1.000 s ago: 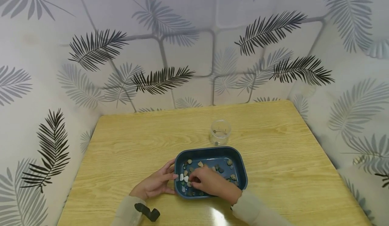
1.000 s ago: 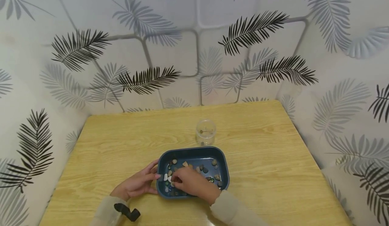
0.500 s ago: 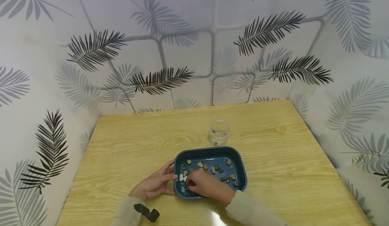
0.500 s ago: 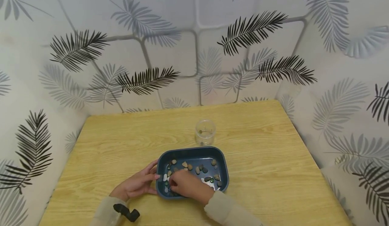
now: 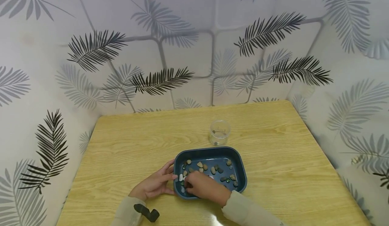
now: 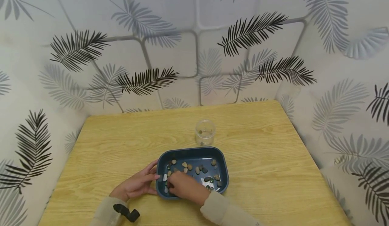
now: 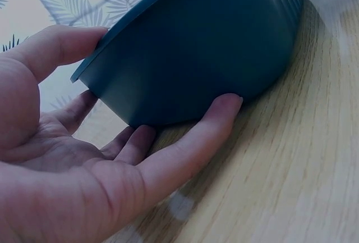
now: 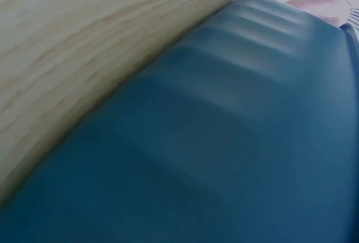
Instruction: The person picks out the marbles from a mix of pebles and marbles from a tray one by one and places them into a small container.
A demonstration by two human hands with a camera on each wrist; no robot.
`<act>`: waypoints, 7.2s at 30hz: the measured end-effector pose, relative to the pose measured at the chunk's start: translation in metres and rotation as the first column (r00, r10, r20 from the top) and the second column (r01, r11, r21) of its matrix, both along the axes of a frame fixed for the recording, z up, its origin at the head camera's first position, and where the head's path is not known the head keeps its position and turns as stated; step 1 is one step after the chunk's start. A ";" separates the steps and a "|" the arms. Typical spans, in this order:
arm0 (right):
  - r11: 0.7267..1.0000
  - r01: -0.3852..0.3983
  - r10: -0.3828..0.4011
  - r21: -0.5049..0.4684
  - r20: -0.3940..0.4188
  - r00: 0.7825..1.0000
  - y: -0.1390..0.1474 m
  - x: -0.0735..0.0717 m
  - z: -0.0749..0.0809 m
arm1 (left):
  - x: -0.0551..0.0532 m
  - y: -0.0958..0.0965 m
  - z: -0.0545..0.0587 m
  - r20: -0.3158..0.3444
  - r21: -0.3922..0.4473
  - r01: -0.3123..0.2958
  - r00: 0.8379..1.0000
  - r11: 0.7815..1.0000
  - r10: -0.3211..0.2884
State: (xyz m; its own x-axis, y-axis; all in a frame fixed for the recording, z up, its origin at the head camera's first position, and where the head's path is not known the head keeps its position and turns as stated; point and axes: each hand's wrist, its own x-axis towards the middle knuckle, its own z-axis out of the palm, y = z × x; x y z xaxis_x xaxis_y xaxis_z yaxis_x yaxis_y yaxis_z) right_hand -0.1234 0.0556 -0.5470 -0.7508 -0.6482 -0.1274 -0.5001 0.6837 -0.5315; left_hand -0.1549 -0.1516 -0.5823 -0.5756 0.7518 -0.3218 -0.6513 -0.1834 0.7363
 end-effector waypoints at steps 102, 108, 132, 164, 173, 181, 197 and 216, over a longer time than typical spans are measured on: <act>0.796 0.530 -0.582 -0.293 -0.131 0.802 0.134 -0.068 0.054 | 0.000 -0.003 -0.001 -0.003 0.007 -0.005 1.000 1.000 0.005; 0.786 0.555 -0.602 -0.273 -0.133 0.787 0.135 -0.076 0.050 | 0.000 -0.003 -0.001 0.000 0.009 0.000 1.000 1.000 0.000; 0.794 0.571 -0.600 -0.210 -0.118 0.791 0.131 -0.091 0.032 | 0.000 -0.002 -0.002 -0.016 0.004 -0.004 1.000 1.000 0.004; 0.792 0.548 -0.593 -0.268 -0.126 0.796 0.129 -0.074 0.047 | -0.001 -0.002 -0.003 -0.023 0.006 0.000 1.000 1.000 0.000; 0.820 0.502 -0.548 -0.275 -0.128 0.826 0.116 -0.053 0.049 | -0.001 -0.002 -0.001 -0.023 0.020 0.014 1.000 1.000 -0.014; 0.841 0.478 -0.512 -0.254 -0.088 0.854 0.106 -0.039 0.041 | 0.000 -0.003 -0.001 -0.034 0.009 0.004 0.999 1.000 -0.003; 0.896 0.384 -0.397 -0.224 -0.014 0.918 0.073 -0.016 0.028 | 0.000 -0.002 -0.001 -0.026 0.021 0.003 1.000 1.000 -0.003; 0.940 0.240 -0.247 -0.243 0.003 0.969 0.041 -0.005 0.009 | 0.000 -0.002 -0.001 -0.022 0.026 0.016 1.000 1.000 -0.016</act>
